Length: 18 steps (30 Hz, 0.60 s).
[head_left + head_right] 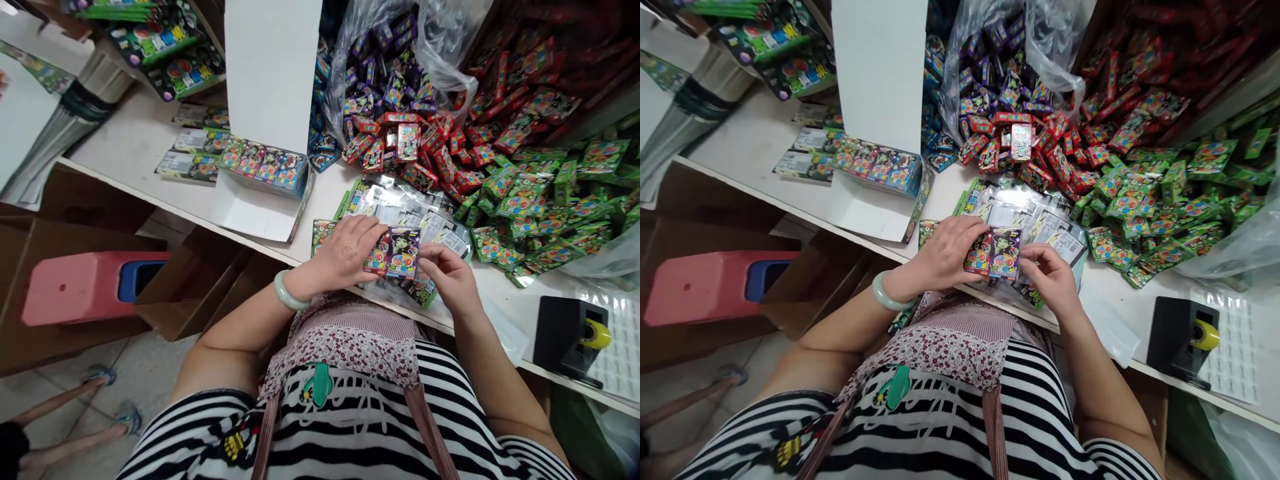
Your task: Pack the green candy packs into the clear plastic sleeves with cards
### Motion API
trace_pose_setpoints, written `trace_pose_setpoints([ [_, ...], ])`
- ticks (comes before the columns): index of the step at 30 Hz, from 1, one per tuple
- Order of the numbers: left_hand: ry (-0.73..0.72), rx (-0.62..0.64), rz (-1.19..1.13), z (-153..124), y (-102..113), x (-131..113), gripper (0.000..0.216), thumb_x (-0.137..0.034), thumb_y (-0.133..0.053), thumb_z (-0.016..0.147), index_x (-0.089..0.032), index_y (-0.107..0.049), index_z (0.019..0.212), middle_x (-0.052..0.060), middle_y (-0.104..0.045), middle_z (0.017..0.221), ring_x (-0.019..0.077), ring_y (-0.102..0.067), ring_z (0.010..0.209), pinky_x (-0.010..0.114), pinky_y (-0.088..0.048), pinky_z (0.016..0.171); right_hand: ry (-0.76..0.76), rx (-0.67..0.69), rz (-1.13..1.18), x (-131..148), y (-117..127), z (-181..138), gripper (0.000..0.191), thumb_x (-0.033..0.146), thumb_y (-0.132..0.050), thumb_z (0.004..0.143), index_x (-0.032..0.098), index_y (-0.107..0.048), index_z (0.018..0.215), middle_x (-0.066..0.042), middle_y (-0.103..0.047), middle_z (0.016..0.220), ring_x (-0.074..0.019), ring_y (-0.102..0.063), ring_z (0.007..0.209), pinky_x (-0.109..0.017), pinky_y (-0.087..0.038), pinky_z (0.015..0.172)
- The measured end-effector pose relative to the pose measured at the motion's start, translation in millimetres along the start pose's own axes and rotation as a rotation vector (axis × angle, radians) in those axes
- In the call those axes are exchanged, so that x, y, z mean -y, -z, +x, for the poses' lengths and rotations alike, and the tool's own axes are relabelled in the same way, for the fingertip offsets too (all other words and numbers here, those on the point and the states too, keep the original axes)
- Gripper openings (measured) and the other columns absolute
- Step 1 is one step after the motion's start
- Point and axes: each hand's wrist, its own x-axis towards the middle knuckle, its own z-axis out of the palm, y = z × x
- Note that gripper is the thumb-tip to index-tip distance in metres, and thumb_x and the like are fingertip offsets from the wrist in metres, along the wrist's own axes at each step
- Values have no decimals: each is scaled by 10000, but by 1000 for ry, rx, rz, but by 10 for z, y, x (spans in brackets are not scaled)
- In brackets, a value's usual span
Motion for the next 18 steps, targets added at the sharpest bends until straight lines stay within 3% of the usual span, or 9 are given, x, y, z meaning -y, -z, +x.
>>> trace_pose_setpoints([
  [5,4,47,-40,6,35,47,916,-695,-733,732,-135,-462,1404,229,-544,1368,394,-500,1285,546,-368,1117,-172,43,59,5,21,40,323,499,-806,704,238,-726,878,-33,-709,1010,-130,-617,692,-227,-501,484],
  [10,24,92,-23,-2,34,87,967,-767,-694,715,-125,-466,1400,230,-550,1357,396,-504,1274,528,-383,1102,-286,57,83,-12,13,66,368,509,-818,691,235,-745,927,0,-693,779,-119,-602,593,-217,-479,444],
  [15,11,79,-61,-20,10,103,896,-704,-733,725,-159,-479,1390,212,-546,1363,394,-493,1281,537,-356,1114,-233,156,59,14,63,102,356,533,-828,675,241,-785,874,-49,-740,1033,-158,-670,708,-291,-559,561],
  [18,-21,72,-87,-22,9,99,838,-655,-740,749,-164,-489,1381,204,-553,1350,389,-497,1276,539,-350,1117,-170,194,12,9,82,126,344,556,-849,631,236,-784,738,-65,-748,998,-220,-699,872,-363,-584,724],
])
